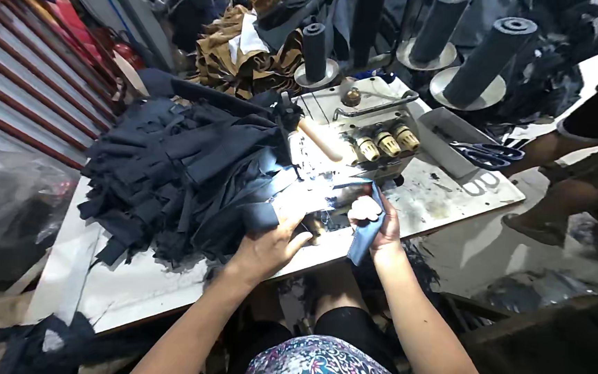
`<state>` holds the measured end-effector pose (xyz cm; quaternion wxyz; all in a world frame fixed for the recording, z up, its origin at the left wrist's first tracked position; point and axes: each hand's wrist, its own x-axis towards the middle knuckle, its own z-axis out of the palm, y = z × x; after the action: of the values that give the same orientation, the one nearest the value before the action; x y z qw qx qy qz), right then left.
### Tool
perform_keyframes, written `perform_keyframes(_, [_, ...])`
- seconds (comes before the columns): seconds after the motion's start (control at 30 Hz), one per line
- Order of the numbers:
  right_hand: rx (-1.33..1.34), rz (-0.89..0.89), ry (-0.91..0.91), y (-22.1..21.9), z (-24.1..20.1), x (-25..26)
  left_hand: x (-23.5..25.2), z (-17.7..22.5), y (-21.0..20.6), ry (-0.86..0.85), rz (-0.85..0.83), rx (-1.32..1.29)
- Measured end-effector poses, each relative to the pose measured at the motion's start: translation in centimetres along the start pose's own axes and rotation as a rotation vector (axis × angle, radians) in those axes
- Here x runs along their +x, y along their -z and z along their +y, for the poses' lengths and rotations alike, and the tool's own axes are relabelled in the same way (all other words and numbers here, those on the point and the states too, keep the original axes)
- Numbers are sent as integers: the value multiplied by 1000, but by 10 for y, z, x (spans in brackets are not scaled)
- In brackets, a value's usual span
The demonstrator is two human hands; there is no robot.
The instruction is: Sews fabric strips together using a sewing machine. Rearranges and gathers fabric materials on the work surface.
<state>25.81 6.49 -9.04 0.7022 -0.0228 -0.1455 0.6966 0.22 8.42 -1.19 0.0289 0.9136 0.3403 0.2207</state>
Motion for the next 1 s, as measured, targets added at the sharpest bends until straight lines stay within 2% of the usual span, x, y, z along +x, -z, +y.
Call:
perform_keyframes(0.1, [-15,-1,-16,-2,-2,3,3,2,0,22,30,12])
perform_keyframes(0.27, [31,8,-15,-3,4,9,15,-1,6,128,-77,7])
perform_keyframes(0.33, [49,35,-2,-2,6,9,23,-9,11,64,-102,-18])
perform_keyframes(0.37, [17,65,9,-3,7,8,27,-15,13,-30,-91,-14])
perform_keyframes(0.43, [-162,136,29,-9,8,4,33,-29,16,-243,-92,26])
perform_keyframes(0.47, [-317,146,32,-15,8,0,34,-32,18,-224,-131,3])
perform_keyframes(0.53, [-670,92,-7,-31,9,-13,32,-24,31,59,-248,-176])
perform_keyframes(0.57, [-808,50,-42,-42,10,-21,29,-16,34,165,-208,-274])
perform_keyframes(0.6, [-898,-20,-80,-54,13,-30,25,-6,38,207,-154,-353])
perform_keyframes(0.67, [-976,-213,-147,-70,23,-41,17,15,41,143,-70,-412])
perform_keyframes(0.73, [-973,-446,-178,-77,30,-40,13,25,40,8,-82,-433])
perform_keyframes(0.83, [-811,-620,-225,-78,25,-31,12,7,51,-134,-194,-653])
perform_keyframes(0.9, [-639,-620,-239,-67,15,-25,12,-26,68,-99,-162,-564])
perform_keyframes(1.0, [-462,-441,-214,-44,6,-14,14,-88,94,146,-77,-87])
